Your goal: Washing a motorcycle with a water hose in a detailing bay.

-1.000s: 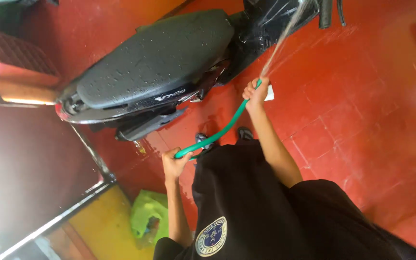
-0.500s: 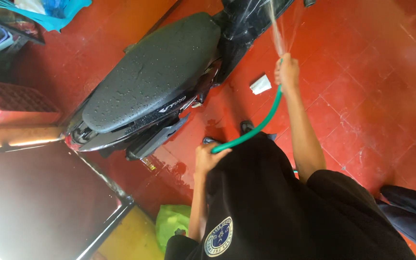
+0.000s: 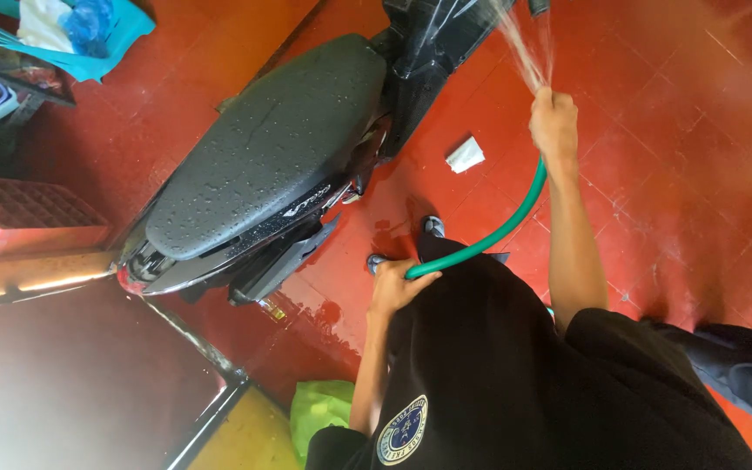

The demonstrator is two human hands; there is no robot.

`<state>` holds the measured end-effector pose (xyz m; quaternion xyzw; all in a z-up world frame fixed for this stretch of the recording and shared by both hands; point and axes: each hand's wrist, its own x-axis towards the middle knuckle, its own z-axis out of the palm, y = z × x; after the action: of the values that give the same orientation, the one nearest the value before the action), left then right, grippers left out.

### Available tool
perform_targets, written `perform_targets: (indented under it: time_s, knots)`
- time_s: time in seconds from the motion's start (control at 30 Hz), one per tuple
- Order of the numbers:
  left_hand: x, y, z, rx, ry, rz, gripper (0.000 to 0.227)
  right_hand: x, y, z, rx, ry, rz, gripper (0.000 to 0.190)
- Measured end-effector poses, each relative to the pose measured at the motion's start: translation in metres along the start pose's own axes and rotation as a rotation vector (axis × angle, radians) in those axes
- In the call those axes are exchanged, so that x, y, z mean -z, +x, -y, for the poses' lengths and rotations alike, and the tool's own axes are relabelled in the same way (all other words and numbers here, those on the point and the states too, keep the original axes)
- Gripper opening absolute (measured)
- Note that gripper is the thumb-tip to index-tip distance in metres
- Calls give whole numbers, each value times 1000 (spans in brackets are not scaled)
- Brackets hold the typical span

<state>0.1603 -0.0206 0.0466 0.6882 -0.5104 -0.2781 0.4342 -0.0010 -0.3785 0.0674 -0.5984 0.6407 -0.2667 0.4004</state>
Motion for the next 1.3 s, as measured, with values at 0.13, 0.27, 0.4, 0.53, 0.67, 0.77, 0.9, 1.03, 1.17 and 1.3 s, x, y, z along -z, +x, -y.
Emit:
perform_targets:
  time_s: [0.13,0.27,0.4,0.53,0.67,0.77,0.9,1.03,1.17,1.3]
  knots:
    - [-5,13,5,-43,12,42,47,14,30,-52,123,-108,-86,49]
    - [-30,27,-6,-60,54,78,48,32,61,-90,33,-12,-129,47]
    - [-59,48,-20,-48,65,133,51,49,70,-104,61,-176,-70,48]
    - [-94,78,-26,-33,80,166,50,67,106,-137,38,-162,-64,52]
    - [-139,120,-35,-48,112,204,49,84,158,-156,-65,-265,17,63]
    - [-178,152,-57,-38,122,230,47,128,164,-114,-97,-171,113,58]
    - [-231,186,-73,-33,136,264,48,132,234,-155,-31,-239,199,61]
    - [-256,214,-107,25,113,282,45,156,257,-129,23,-177,289,53]
    - [-264,226,-124,56,65,260,36,162,267,-120,20,-253,313,55]
    - [-280,229,-84,7,50,284,47,164,265,-129,-23,-241,356,63]
